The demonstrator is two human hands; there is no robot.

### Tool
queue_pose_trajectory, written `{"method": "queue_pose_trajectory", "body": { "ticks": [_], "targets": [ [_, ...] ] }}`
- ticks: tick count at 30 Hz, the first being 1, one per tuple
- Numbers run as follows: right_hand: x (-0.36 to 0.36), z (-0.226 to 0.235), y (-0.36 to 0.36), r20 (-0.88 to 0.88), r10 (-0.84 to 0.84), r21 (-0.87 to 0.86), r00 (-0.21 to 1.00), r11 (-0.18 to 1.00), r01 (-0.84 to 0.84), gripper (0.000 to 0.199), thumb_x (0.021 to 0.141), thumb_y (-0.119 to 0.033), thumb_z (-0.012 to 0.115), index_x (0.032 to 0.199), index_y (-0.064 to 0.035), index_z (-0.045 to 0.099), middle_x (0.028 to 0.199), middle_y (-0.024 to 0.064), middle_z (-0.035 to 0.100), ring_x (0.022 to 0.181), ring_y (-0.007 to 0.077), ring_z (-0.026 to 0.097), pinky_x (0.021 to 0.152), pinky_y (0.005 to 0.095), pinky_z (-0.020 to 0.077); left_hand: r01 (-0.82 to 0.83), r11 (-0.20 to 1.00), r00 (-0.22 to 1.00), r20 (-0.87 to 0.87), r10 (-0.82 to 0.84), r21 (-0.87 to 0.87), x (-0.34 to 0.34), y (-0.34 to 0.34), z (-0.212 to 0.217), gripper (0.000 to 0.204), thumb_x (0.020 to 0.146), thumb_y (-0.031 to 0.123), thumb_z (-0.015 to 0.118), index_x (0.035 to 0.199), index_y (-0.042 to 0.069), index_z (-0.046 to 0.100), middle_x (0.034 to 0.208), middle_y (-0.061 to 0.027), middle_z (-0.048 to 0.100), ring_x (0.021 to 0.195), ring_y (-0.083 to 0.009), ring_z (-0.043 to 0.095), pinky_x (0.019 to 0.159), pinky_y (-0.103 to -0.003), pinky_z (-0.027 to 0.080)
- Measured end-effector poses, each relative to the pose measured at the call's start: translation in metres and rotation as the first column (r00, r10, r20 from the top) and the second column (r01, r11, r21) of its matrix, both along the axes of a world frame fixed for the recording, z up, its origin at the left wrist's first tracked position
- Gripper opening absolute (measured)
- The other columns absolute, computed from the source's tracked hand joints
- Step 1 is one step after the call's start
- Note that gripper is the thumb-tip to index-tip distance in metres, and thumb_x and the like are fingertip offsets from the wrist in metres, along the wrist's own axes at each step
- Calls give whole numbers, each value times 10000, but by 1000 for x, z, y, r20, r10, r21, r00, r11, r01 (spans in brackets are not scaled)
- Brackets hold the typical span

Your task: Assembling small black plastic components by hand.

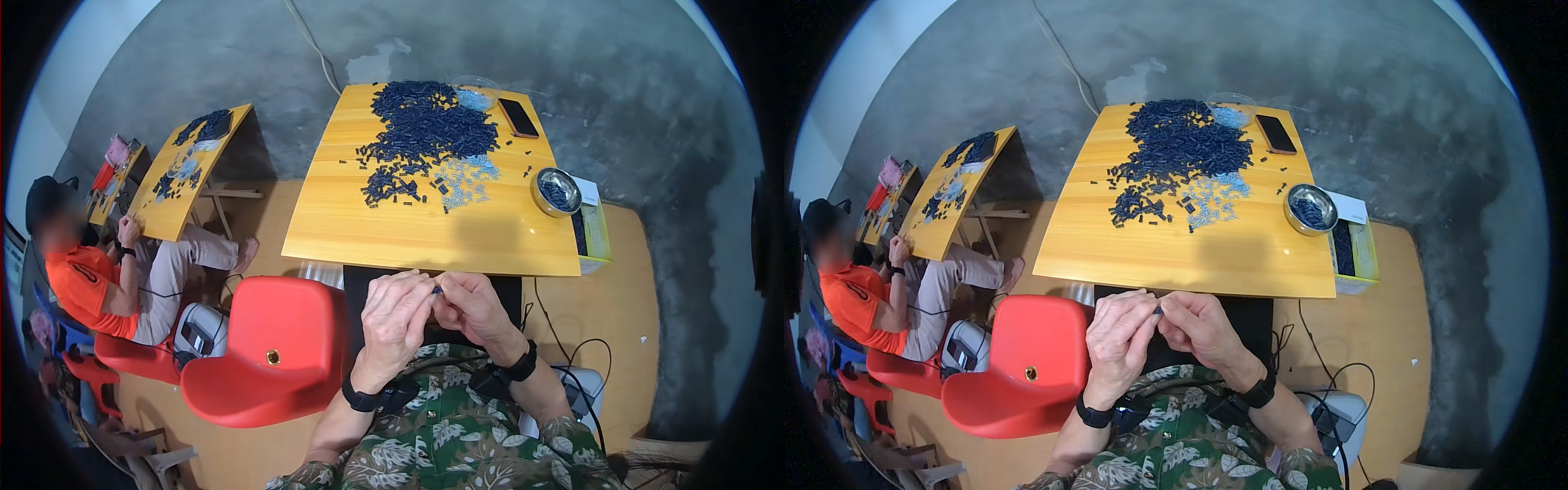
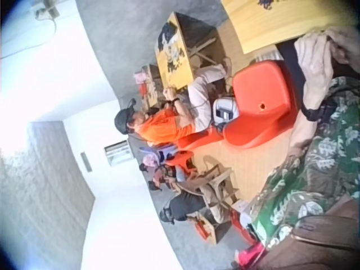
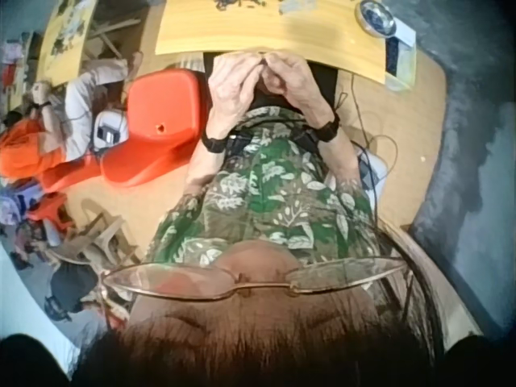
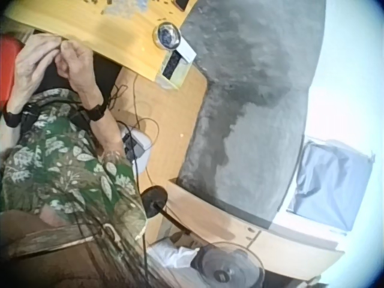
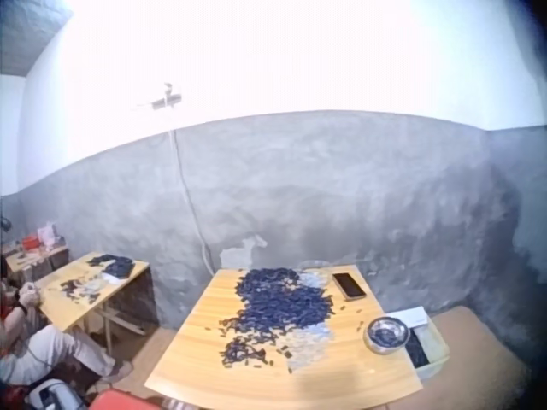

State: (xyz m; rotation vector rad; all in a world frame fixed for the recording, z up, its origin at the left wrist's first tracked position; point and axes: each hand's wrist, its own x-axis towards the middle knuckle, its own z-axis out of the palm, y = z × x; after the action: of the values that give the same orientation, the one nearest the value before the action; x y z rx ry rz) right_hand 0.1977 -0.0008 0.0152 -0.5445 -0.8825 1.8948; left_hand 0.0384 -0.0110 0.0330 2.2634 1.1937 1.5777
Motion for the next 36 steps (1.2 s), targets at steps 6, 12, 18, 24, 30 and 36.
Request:
{"method": "queue_pose_trajectory", "body": {
  "ticks": [6, 12, 18, 24, 30, 36],
  "targets": [
    [2, 1, 1, 51, -16, 40, 999, 999, 14, 293, 999, -260, 565, 857, -9, 618, 644, -27, 507, 521, 23, 387, 434, 190, 285, 16, 1000, 1000, 27, -17, 7, 1, 0, 0, 221, 751, -27, 723, 967, 6, 691, 955, -120, 693, 939, -298, 667, 827, -382, 497],
    [-2, -1, 3, 3, 61, 1, 998, 998, -61, 306, 991, -287, 579, 856, -14, 607, 625, -26, 481, 503, 34, 382, 433, 191, 291, -23, 999, 1000, 8, 22, 31, 0, -3, -2, 209, 748, -20, 721, 954, -4, 689, 1030, -134, 703, 995, -296, 666, 847, -385, 478],
    [2, -2, -1, -31, 75, -98, 997, 992, -78, 326, 993, -338, 566, 875, -35, 579, 622, -31, 449, 517, 41, 366, 436, 187, 288, -33, 998, 999, -4, 33, 50, 5, -4, -3, 208, 755, -20, 717, 960, -6, 689, 1022, -134, 705, 1014, -288, 667, 821, -379, 461],
    [0, 1, -4, -32, 71, -51, 997, 996, -73, 334, 1005, -348, 539, 897, -32, 566, 636, -48, 419, 524, 26, 337, 452, 177, 265, -8, 997, 1000, 6, 8, 74, 8, -4, -5, 220, 754, -28, 714, 970, -6, 677, 1020, -134, 702, 998, -288, 673, 805, -389, 464],
    [-3, -1, -7, -10, 54, -31, 999, 998, -54, 309, 1012, -333, 526, 901, -46, 553, 634, -62, 396, 522, 16, 330, 456, 173, 255, -9, 997, 999, 37, 6, 81, 9, -3, -9, 217, 755, -46, 702, 967, -11, 670, 1000, -137, 699, 976, -298, 674, 804, -394, 472],
    [-11, -2, -2, -73, 46, -83, 996, 995, -52, 300, 1008, -343, 532, 889, -68, 550, 626, -66, 400, 511, 19, 334, 448, 176, 257, -49, 997, 998, 51, 46, 66, 8, -1, -4, 203, 772, -47, 682, 970, -7, 662, 981, -137, 702, 949, -298, 678, 817, -394, 469]
  ]
}}
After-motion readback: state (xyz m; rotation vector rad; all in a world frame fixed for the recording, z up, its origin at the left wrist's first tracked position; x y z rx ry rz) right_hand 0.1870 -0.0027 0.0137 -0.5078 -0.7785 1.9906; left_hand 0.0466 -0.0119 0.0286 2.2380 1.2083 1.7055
